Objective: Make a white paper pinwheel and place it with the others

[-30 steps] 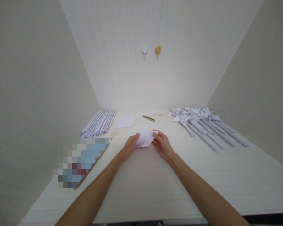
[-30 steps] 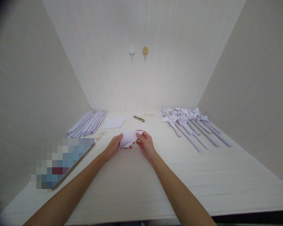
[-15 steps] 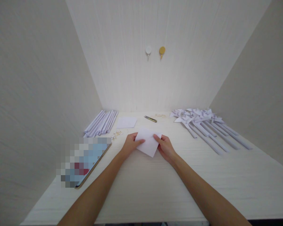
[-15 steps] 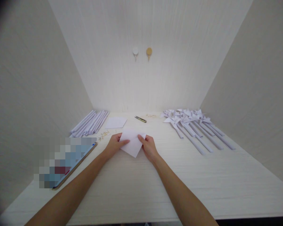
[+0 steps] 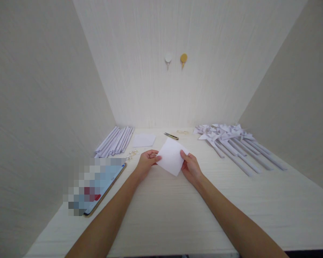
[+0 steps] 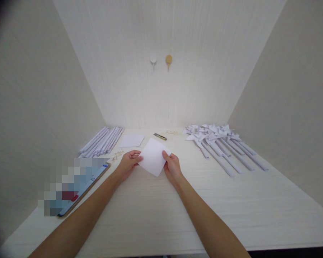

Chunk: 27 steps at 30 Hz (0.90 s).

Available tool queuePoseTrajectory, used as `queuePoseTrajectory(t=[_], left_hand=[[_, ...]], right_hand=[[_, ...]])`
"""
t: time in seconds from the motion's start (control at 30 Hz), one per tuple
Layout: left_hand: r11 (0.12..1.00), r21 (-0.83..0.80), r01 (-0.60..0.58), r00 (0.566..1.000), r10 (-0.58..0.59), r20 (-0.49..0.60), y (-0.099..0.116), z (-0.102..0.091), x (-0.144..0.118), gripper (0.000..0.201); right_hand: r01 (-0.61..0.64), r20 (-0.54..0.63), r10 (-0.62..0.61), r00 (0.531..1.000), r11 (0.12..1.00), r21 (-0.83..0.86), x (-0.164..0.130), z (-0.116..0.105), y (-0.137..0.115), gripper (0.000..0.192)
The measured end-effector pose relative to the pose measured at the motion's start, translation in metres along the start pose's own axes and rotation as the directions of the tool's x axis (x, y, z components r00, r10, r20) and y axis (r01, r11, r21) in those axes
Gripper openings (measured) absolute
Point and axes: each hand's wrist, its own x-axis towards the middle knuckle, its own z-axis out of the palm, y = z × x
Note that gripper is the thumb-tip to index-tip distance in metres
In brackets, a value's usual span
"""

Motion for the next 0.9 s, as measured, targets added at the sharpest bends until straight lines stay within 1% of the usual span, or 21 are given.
queuePoseTrajectory(t=[0.1, 0.2, 0.3, 0.4, 0.5, 0.6, 0.7, 0.8, 0.9], left_hand=[[0.997, -0.077, 0.004, 1.0, -0.006, -0.028, 0.003, 0.001, 0.0, 0.038], [0.988, -0.152, -0.001, 0.999, -0.006, -0.047, 0.005, 0.001, -0.001, 0.038], [0.976, -0.21, -0.051, 0.995, 0.031, -0.095, 0.006, 0.0, -0.001, 0.037], [0.964, -0.24, -0.112, 0.984, 0.073, -0.163, 0.006, -0.002, 0.002, 0.035], [0.953, -0.27, -0.137, 0.973, 0.079, -0.216, 0.006, -0.004, 0.003, 0.035], [0.934, -0.32, -0.16, 0.968, 0.085, -0.236, 0.008, -0.005, 0.003, 0.034], [0.924, -0.349, -0.159, 0.975, 0.092, -0.2, 0.008, -0.006, 0.002, 0.032], [0.945, -0.314, -0.096, 0.992, 0.065, -0.11, 0.007, -0.003, 0.0, 0.028], [0.97, -0.241, -0.018, 0.999, 0.009, -0.04, 0.005, 0.004, -0.004, 0.027]], right_hand=[[0.014, -0.002, -0.014, 1.0, 1.0, 0.025, 0.0, 0.0, 0.0, 0.02], [0.033, 0.021, -0.034, 0.999, 0.999, 0.008, -0.001, 0.001, 0.001, 0.023], [0.064, 0.047, -0.062, 0.997, 0.997, -0.044, -0.001, 0.0, 0.001, 0.025], [0.101, 0.038, -0.098, 0.994, 0.99, -0.1, 0.0, -0.003, 0.001, 0.024], [0.123, 0.052, -0.117, 0.992, 0.982, -0.145, 0.002, -0.005, 0.001, 0.03], [0.131, 0.084, -0.118, 0.989, 0.977, -0.17, 0.001, -0.004, 0.002, 0.034], [0.159, 0.094, -0.142, 0.985, 0.966, -0.205, 0.0, -0.003, 0.002, 0.036], [0.176, 0.09, -0.159, 0.983, 0.958, -0.227, 0.0, -0.003, 0.002, 0.037], [0.183, 0.095, -0.164, 0.982, 0.952, -0.244, 0.0, -0.003, 0.002, 0.038]])
